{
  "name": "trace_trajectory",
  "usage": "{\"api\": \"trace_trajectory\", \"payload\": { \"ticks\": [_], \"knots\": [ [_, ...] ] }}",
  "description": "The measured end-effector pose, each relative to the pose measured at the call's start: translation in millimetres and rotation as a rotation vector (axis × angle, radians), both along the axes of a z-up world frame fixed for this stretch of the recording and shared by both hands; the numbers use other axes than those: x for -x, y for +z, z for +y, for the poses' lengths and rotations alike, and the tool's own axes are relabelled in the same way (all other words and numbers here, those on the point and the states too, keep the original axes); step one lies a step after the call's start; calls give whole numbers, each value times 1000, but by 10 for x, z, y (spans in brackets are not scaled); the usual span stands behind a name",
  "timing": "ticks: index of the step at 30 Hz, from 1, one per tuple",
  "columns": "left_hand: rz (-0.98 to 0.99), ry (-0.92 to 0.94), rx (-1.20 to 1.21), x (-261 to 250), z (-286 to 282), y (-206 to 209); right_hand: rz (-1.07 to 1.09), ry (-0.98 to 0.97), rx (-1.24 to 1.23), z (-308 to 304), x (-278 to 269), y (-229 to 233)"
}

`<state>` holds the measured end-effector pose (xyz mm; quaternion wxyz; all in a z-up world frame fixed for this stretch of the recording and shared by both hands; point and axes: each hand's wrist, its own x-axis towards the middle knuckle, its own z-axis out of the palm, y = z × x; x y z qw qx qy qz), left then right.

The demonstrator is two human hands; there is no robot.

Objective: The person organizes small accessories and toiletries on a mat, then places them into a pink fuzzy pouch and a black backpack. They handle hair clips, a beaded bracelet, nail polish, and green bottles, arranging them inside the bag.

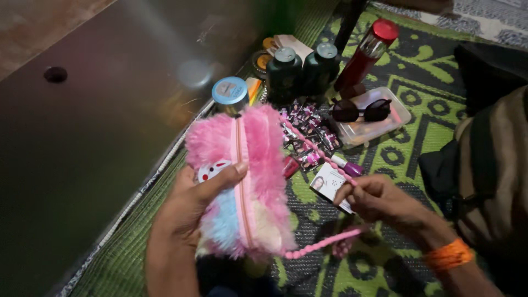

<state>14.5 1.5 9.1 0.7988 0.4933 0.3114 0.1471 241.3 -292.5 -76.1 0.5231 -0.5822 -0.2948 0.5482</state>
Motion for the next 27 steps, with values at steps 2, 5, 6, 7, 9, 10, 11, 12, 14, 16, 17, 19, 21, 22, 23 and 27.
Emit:
{"api": "trace_trajectory", "payload": {
  "ticks": [2,5,6,7,9,10,11,12,14,16,17,19,21,22,23,27],
  "knots": [
    [51,-2,-68,15,27,-3,-200,103,162,3,-119,153],
    [171,-3,-123,-10,32,0,-521,332,468,-132,-125,427],
    [213,-27,-136,-26,32,11,-535,405,538,-178,-83,498],
    [257,-49,-149,-33,20,22,-546,481,607,-203,-43,543],
    [290,-20,-186,-57,3,65,-684,494,844,-229,8,606],
    [305,-7,-204,-74,-7,96,-753,499,964,-246,25,631],
    [311,-21,-209,-88,-25,131,-843,474,897,-263,38,648],
    [317,-35,-214,-104,-51,168,-930,449,827,-281,50,654],
    [261,-78,-200,-140,-126,230,-915,312,528,-302,89,604],
    [138,-139,-160,-193,-216,275,-699,81,89,-252,208,435],
    [122,-196,-132,-225,-266,293,-909,160,14,-184,246,328],
    [93,-307,-77,-257,-343,317,-1205,280,-75,22,323,98],
    [-34,-463,6,-214,-382,326,-1094,218,22,157,472,-61],
    [-98,-541,49,-194,-398,317,-1031,178,65,211,552,-106],
    [-51,-531,32,-185,-398,304,-967,136,103,267,625,-126],
    [60,-468,-30,-164,-277,222,-745,2,219,456,786,38]
  ]
}}
